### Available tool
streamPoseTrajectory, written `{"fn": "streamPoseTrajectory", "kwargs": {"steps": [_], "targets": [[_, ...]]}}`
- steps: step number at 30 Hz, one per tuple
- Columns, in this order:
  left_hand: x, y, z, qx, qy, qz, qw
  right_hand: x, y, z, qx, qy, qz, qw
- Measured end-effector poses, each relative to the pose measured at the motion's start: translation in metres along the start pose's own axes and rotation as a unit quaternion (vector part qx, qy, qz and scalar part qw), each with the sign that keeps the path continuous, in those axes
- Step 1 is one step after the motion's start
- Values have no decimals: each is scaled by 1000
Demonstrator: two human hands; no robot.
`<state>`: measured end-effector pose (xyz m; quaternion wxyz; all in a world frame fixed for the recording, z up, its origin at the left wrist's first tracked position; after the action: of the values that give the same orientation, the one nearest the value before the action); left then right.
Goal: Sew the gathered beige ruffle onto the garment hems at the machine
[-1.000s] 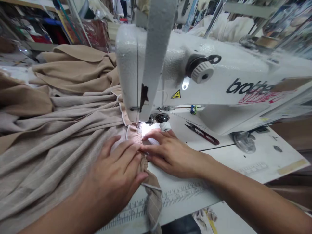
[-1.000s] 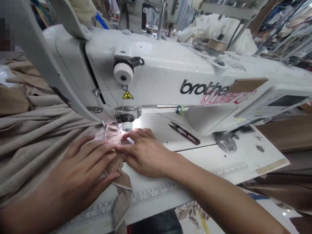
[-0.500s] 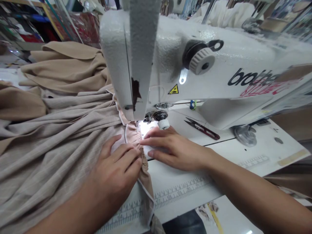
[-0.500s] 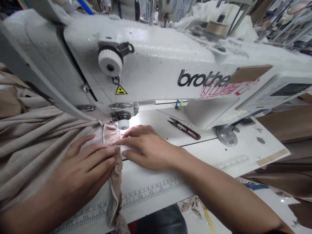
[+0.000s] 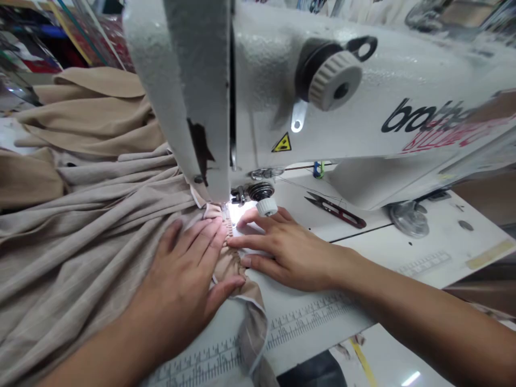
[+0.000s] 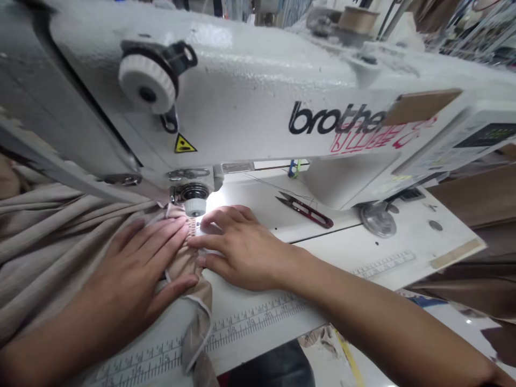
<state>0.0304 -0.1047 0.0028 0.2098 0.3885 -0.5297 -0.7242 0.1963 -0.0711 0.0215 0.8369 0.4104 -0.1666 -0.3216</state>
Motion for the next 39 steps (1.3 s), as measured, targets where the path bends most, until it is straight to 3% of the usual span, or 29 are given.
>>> {"fn": "streamPoseTrajectory", "kwargs": {"steps": [8,17,22,24,27,30,34,37,39], "targets": [[-7,-10,11,0,25,5,1000,-6,-4,-6,43,-28,-20,998],[-31,-22,41,13,24,50,998,-10,-6,-12,77,-59,-43,994],[-39,-22,57,34,-24,97,994,11,9,-1,8,-38,-34,999],[-37,-15,59,25,-30,123,992,31,20,-2,-25,-44,-71,996],[-32,12,53,-4,7,66,998,70,36,-24,-29,-99,-178,979],[-27,34,36,19,71,-13,997,102,47,-54,80,-167,-260,948],[-33,22,8,47,125,69,989,109,51,-84,171,-284,-208,920],[-45,10,1,41,147,99,983,99,57,-86,149,-296,-181,926],[-50,9,9,58,169,105,978,94,61,-79,135,-286,-184,931]]}}
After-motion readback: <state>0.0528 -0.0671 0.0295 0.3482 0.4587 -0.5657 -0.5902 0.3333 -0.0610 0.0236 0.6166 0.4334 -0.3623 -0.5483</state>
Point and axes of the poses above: each hand's wrist, its own x-axis away from the middle knuckle, its own y-axis out of the back of the hand, z = x × y, the point moved 5 cm from there along -x, towards the middle knuckle, and after that the axes turned 11 degrees about -x, right-handed, at the moved point
